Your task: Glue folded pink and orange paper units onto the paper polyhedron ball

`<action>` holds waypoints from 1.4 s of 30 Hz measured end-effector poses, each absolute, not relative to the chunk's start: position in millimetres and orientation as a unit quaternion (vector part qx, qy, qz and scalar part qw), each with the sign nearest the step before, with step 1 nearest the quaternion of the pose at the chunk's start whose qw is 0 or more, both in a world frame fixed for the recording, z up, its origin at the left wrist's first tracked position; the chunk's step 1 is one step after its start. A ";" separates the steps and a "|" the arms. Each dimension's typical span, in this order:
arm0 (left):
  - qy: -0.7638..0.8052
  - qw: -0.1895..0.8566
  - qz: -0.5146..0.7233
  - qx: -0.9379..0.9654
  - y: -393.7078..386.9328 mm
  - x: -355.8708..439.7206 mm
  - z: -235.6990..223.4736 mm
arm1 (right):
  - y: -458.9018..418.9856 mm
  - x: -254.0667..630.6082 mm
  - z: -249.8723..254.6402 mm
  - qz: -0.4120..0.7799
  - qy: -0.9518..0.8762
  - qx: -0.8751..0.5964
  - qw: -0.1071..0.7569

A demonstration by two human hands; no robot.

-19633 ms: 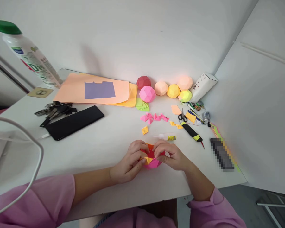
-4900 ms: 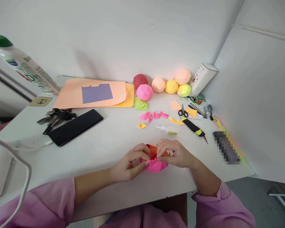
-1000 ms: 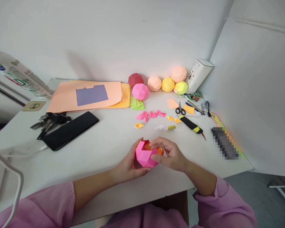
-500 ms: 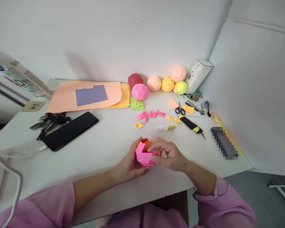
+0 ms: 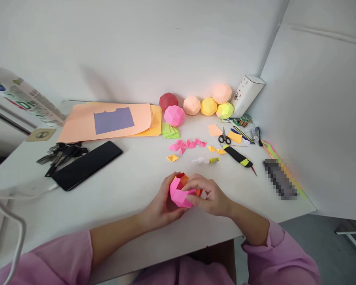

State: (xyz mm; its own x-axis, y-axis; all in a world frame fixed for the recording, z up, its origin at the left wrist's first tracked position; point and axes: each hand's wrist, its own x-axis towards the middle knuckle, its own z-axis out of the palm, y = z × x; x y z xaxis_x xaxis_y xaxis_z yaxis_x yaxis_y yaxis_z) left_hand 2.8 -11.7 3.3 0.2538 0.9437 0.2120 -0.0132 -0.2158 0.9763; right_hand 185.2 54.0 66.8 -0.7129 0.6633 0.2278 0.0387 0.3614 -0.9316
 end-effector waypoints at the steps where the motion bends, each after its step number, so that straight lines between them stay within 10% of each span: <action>1: 0.381 0.497 0.480 0.614 -11.9 2.9 4.3 | 54.3 184.9 66.8 0.511 -0.772 -0.227 0.302; 42: 0.566 0.446 0.415 0.555 -21.6 -4.4 -2.2 | 54.8 175.9 36.1 0.272 -0.874 -0.176 0.361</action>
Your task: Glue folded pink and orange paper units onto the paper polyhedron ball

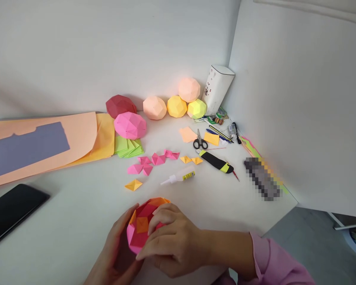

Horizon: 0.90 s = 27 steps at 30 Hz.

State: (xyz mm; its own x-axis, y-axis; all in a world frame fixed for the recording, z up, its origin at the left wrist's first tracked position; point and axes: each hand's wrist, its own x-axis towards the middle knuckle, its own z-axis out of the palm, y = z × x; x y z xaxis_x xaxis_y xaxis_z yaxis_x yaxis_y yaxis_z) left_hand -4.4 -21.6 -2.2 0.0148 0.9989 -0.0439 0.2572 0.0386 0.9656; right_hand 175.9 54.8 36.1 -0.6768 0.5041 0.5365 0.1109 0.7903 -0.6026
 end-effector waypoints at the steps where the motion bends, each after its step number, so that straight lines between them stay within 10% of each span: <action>1: 0.561 0.446 0.415 0.560 -21.8 -6.1 -5.2 | 55.1 175.7 36.2 0.275 -0.874 -0.176 0.360; 27: 0.476 0.382 0.428 0.667 -7.4 -3.9 -1.6 | 62.0 182.5 49.5 0.351 -0.841 -0.206 0.356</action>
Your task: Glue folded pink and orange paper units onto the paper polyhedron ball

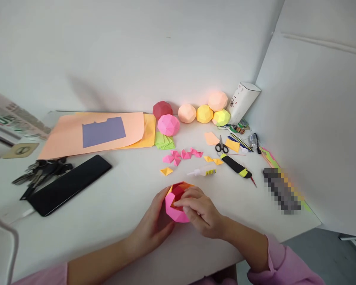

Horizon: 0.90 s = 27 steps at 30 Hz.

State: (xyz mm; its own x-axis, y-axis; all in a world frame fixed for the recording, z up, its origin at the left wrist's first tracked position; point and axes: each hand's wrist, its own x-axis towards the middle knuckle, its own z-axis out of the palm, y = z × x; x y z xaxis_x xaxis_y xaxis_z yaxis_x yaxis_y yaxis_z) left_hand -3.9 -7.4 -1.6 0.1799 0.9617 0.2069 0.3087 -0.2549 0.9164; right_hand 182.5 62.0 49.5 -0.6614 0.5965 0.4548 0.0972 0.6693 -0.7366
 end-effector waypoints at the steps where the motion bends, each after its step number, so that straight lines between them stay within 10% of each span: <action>1: 0.475 0.380 0.433 0.665 -7.1 -3.5 -1.2 | 61.9 182.9 50.1 0.356 -0.840 -0.206 0.353; 27: 0.488 0.556 0.570 0.358 4.7 0.7 2.5 | 117.3 206.3 25.0 0.221 -0.719 -0.432 0.497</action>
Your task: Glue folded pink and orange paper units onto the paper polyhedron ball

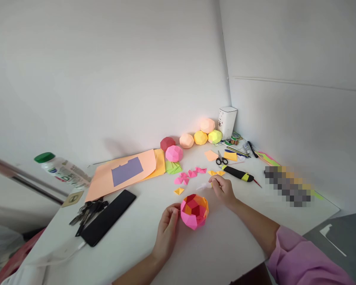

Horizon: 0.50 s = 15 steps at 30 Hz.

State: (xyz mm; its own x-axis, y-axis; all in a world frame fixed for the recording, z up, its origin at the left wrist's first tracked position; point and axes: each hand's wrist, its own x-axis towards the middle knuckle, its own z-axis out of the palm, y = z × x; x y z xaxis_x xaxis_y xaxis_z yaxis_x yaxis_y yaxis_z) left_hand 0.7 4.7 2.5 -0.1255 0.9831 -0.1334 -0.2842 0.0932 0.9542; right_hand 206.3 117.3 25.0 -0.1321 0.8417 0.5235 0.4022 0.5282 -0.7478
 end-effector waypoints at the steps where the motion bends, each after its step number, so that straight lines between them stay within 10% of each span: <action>1: 0.488 0.555 0.570 0.357 4.4 0.5 1.8 | 119.6 208.2 25.3 0.201 -0.725 -0.434 0.496; 15: 0.456 0.564 0.576 0.378 2.4 -0.5 3.2 | 170.6 238.1 -2.8 0.049 -0.804 -0.483 0.344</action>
